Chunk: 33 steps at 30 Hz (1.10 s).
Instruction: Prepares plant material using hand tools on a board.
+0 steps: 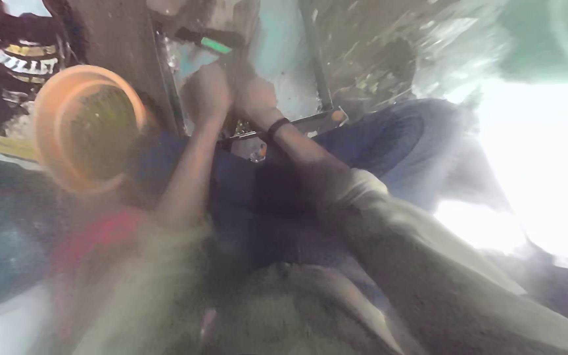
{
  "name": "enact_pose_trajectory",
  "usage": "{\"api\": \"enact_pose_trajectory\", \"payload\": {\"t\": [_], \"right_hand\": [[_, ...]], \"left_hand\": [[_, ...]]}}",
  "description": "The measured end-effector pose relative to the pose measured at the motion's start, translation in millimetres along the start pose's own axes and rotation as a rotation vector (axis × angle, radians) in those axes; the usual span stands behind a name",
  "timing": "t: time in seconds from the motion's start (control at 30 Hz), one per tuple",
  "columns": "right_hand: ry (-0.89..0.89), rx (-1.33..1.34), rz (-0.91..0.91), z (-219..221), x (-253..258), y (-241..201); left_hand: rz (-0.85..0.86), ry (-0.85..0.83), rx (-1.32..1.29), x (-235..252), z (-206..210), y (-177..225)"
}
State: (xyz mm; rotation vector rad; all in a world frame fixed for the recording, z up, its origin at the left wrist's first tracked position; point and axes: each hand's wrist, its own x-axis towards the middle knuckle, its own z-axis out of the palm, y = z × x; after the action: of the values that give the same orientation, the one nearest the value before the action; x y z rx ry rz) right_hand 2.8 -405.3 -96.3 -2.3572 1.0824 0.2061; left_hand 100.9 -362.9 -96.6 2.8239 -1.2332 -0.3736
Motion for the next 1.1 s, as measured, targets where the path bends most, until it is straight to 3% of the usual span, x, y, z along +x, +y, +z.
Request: {"api": "enact_pose_trajectory", "payload": {"t": [0.2, 0.43, 0.53, 0.83, 1.1], "right_hand": [[0.008, -0.067, 0.021, 11.6, -6.2, 1.0], [-0.112, -0.105, 0.091, 14.0, -70.3, 22.4], [-0.069, -0.023, 0.100, -1.4, -94.9, 24.3], [-0.018, 0.001, 0.090, -9.1, -29.5, 6.6], [-0.003, 0.019, 0.020, 1.4, -8.8, -1.9]], "left_hand": [[-0.016, -0.036, 0.018, -3.6, -5.1, 4.4], [0.002, -0.043, -0.006, -2.9, -7.8, 5.3], [-0.004, -0.048, -0.055, -6.5, -9.0, 2.8], [0.004, -0.048, -0.102, -7.4, -10.5, -7.8], [-0.053, -0.057, 0.007, -14.0, -10.5, 6.5]]}}
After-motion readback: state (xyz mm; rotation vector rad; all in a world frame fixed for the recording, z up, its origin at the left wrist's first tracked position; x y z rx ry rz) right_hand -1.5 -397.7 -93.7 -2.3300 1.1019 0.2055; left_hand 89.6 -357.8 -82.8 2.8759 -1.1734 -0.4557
